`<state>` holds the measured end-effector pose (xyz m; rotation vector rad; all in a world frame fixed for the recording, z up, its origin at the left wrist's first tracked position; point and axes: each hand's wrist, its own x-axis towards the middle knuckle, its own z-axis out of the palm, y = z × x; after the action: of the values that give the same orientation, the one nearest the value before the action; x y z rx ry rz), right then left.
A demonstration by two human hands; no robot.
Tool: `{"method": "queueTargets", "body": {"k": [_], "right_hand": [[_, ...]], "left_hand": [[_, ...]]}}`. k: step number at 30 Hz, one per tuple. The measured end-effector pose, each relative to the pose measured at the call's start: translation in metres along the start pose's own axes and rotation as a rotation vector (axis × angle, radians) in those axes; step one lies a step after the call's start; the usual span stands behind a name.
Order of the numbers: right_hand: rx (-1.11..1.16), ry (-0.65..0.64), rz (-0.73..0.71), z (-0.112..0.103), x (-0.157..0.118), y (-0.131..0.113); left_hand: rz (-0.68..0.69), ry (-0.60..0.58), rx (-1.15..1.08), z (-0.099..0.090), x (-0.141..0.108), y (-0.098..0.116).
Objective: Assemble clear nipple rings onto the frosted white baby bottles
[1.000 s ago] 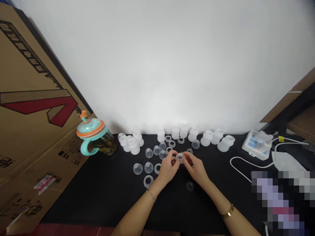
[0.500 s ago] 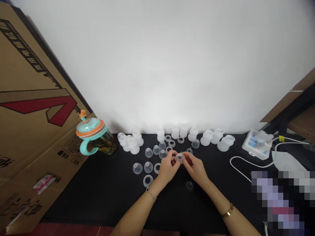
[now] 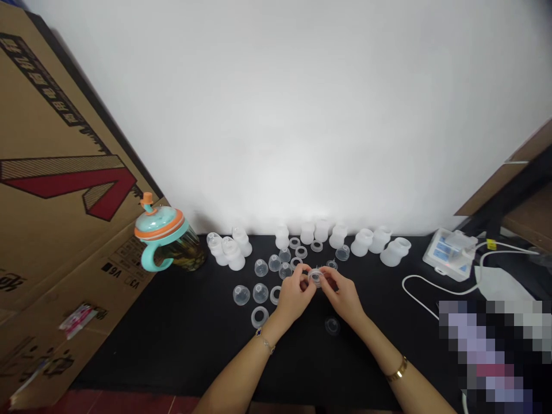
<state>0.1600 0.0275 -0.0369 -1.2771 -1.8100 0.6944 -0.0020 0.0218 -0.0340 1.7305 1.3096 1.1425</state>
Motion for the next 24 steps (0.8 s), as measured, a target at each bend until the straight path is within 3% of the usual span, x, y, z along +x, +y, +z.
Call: {"method": "queueTargets", "body": {"k": [24], "right_hand": [[0.031, 0.000, -0.008, -0.0014, -0.0002, -0.0045]], "left_hand": [[0.018, -0.010, -0.019, -0.0014, -0.0003, 0.0014]]}}
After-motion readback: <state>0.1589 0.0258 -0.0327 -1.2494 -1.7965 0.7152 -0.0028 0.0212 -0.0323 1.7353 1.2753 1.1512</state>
